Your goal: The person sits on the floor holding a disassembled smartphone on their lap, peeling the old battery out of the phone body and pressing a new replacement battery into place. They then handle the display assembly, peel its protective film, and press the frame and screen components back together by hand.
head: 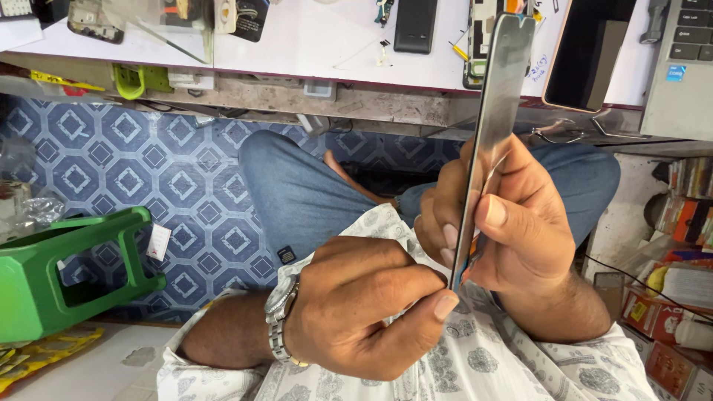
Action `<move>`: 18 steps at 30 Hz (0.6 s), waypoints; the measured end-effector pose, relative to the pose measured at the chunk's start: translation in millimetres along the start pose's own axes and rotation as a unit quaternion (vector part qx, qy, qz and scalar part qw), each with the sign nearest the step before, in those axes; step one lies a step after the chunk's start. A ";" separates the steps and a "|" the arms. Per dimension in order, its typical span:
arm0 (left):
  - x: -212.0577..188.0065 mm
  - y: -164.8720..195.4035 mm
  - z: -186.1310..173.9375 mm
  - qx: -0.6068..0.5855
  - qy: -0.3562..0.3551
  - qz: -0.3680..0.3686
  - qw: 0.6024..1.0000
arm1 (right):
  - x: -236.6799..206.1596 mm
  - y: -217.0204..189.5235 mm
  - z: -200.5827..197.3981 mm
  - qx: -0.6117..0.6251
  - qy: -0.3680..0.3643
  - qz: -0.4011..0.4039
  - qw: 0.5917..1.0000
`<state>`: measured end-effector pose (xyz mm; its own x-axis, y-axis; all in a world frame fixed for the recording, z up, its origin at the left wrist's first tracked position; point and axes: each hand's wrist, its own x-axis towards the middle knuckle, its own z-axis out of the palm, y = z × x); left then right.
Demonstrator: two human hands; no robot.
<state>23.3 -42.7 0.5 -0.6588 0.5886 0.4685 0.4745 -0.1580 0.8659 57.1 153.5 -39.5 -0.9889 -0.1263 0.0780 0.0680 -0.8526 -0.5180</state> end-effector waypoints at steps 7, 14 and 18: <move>-5.3 -2.3 -3.8 0.005 -0.009 -0.040 0.999 | -8.4 5.2 -1.9 -0.075 0.040 -0.060 0.995; -26.0 -39.3 -1.7 -0.025 0.040 -0.194 0.980 | -19.2 36.7 -33.0 -0.165 0.149 -0.039 0.974; -57.7 -71.3 -9.6 -0.073 0.045 -0.230 0.969 | -18.1 63.6 -51.9 -0.177 0.221 0.026 0.959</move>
<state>21.9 -73.0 -86.6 -0.8325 0.5529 0.0349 0.0356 -0.0095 0.9993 72.4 127.9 -118.1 -0.9503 0.1298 -0.2830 0.1462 -0.6164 -0.7737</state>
